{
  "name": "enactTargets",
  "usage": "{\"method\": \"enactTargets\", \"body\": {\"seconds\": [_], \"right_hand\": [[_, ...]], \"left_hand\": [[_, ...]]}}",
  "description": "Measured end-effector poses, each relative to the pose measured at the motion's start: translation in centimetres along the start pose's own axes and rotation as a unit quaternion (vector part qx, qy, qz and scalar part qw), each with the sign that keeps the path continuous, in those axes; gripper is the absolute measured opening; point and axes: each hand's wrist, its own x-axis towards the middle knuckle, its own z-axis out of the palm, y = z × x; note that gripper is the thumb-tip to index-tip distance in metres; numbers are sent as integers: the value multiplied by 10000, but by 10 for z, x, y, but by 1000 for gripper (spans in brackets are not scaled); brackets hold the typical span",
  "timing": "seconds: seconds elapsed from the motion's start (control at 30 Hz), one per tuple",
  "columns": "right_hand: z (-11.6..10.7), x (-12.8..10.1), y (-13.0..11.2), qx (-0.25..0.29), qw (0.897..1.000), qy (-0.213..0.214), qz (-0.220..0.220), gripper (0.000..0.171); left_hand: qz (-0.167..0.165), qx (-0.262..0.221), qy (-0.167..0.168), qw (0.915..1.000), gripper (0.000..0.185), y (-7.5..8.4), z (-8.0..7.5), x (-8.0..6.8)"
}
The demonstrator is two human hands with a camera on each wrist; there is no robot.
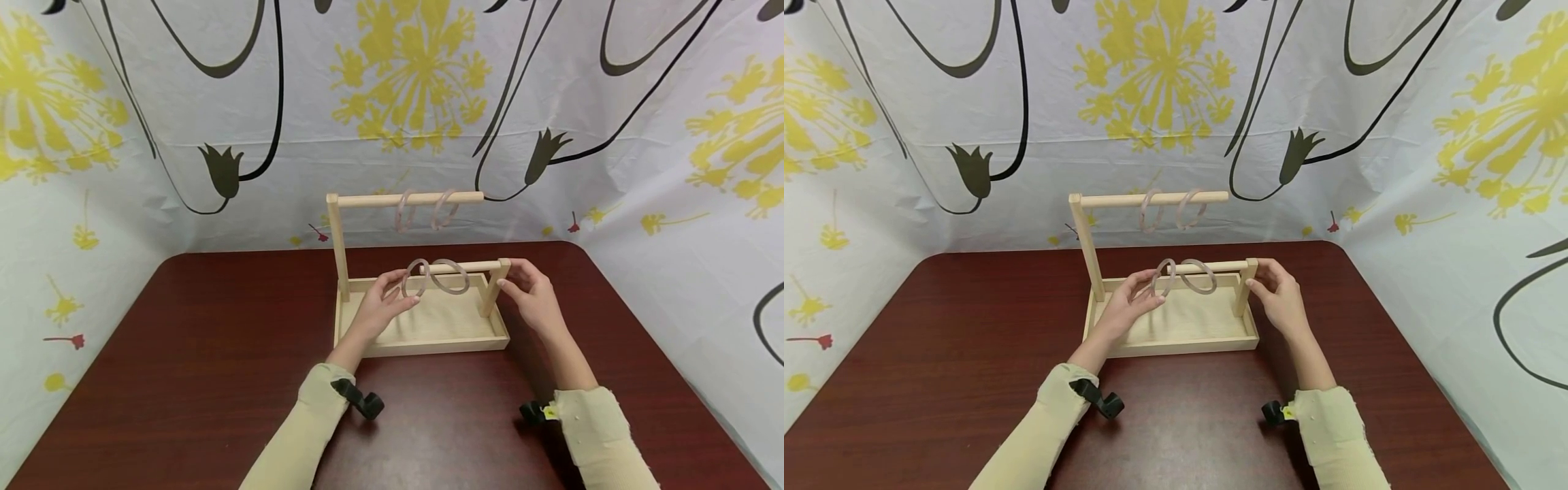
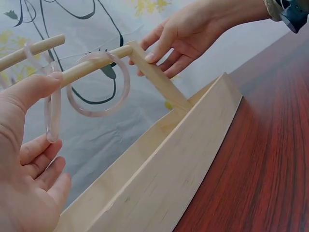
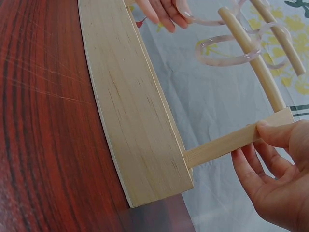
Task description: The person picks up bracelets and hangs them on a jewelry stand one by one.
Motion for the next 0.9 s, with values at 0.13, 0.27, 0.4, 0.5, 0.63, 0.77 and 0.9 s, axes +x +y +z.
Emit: {"method": "enactTargets", "body": {"seconds": [0.13,0.27,0.4,0.5,0.63,0.77,0.9], "right_hand": [[-1,-1,-2,8,10000,9,-16,35],[0,0,-1,-25,10000,31,-7,34],[0,2,3,-11,10000,40,0,34],[0,2,3,9,10000,25,41,34],[0,1,1,-9,9999,4,133,33],[0,0,-1,-20,9999,0,142,32],[0,-1,0,-18,9999,15,107,33]], "left_hand": [[-38,-62,-41,10000,62,-1,5,3],[-44,-236,-115,9996,65,-1,9,5],[7,-299,-192,9994,69,-2,13,7],[42,-252,-210,9995,72,-3,14,8],[38,-201,-232,9995,72,-4,16,9],[51,-189,-231,9995,70,-5,18,10],[130,-160,-152,9997,69,-5,21,10]]}}
